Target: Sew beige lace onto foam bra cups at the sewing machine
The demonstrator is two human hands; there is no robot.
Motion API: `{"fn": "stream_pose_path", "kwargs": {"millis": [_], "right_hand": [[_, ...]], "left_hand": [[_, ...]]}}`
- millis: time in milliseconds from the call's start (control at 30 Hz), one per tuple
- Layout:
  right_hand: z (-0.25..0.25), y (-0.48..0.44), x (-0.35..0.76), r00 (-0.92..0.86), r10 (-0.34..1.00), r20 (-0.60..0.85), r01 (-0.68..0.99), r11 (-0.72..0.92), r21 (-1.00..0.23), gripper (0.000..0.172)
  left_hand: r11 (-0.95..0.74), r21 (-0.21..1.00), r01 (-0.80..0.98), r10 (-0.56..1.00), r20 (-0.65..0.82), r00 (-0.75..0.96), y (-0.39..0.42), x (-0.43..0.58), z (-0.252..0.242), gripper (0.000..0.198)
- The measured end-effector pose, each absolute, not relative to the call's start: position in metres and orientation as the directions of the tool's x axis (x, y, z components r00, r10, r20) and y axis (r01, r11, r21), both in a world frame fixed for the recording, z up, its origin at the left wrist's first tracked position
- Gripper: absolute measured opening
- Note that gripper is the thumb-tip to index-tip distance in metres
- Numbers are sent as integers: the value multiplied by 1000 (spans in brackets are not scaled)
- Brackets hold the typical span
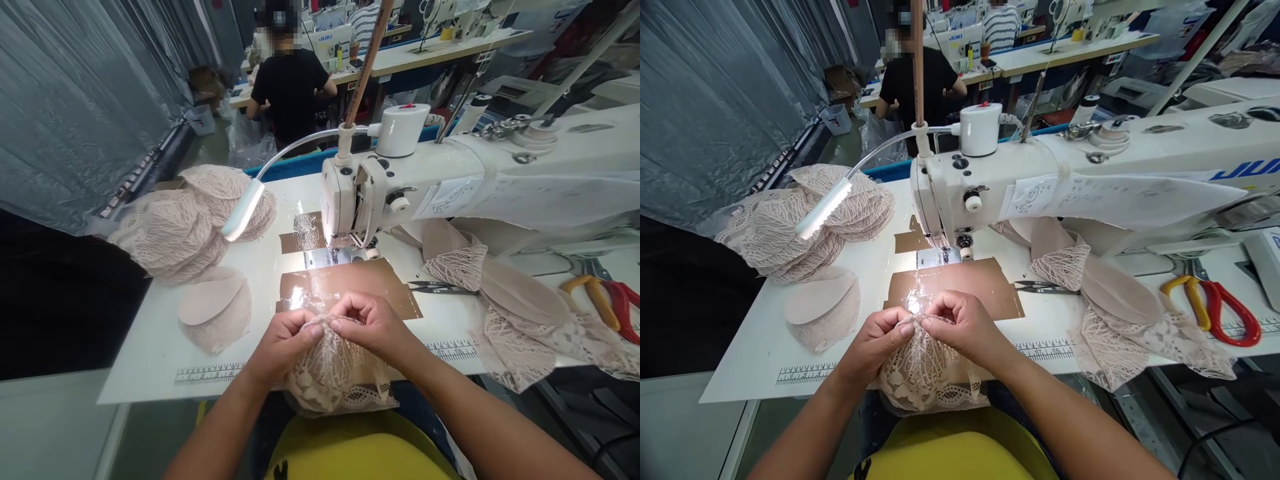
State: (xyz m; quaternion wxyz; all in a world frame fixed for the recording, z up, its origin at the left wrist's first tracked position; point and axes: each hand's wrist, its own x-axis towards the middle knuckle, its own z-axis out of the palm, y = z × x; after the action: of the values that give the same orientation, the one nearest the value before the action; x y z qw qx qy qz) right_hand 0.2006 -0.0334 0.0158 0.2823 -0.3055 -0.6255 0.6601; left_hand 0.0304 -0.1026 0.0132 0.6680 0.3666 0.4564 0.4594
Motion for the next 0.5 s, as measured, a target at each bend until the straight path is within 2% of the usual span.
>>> {"fn": "stream_pose_path", "kwargs": {"millis": [33, 133, 233, 300, 333, 367, 400, 433, 467, 500], "right_hand": [[15, -31, 201, -667, 741, -80, -10, -116, -993, 12], [13, -22, 210, -688, 711, -147, 0, -203, -979, 27], [14, -12, 230, -662, 729, -174, 60, -180, -982, 28], [17, -6, 246, -637, 749, -180, 125, -131, -984, 22], [19, -3, 252, -624, 760, -180, 175, -88, -981, 20], [22, 0, 257, -611, 772, -173, 234, -33, -972, 19], [25, 2, 260, -601, 783, -162, 297, 30, -955, 19], [29, 5, 260, -597, 789, -146, 357, 99, -929, 19], [33, 8, 259, -602, 788, -130, 412, 167, -896, 19], [37, 12, 255, -615, 780, -114, 459, 236, -856, 20]], "left_hand": [[331, 876, -350, 944, -302, 137, -102, 33, 12, 27], [315, 820, -479, 931, -364, -12, -100, 26, 16, 25], [165, 898, -407, 883, -319, -345, -97, -5, 32, 19], [59, 981, -186, 786, -161, -597, -92, -27, 46, 18], [38, 999, -2, 731, -29, -681, -87, -34, 51, 17], [42, 976, 213, 708, 122, -696, -81, -38, 54, 15], [43, 900, 434, 722, 272, -636, -73, -37, 54, 16], [34, 769, 639, 767, 390, -509, -64, -31, 51, 18], [-11, 595, 803, 830, 453, -324, -54, -20, 45, 20], [-82, 417, 905, 884, 450, -128, -44, -7, 37, 22]]}}
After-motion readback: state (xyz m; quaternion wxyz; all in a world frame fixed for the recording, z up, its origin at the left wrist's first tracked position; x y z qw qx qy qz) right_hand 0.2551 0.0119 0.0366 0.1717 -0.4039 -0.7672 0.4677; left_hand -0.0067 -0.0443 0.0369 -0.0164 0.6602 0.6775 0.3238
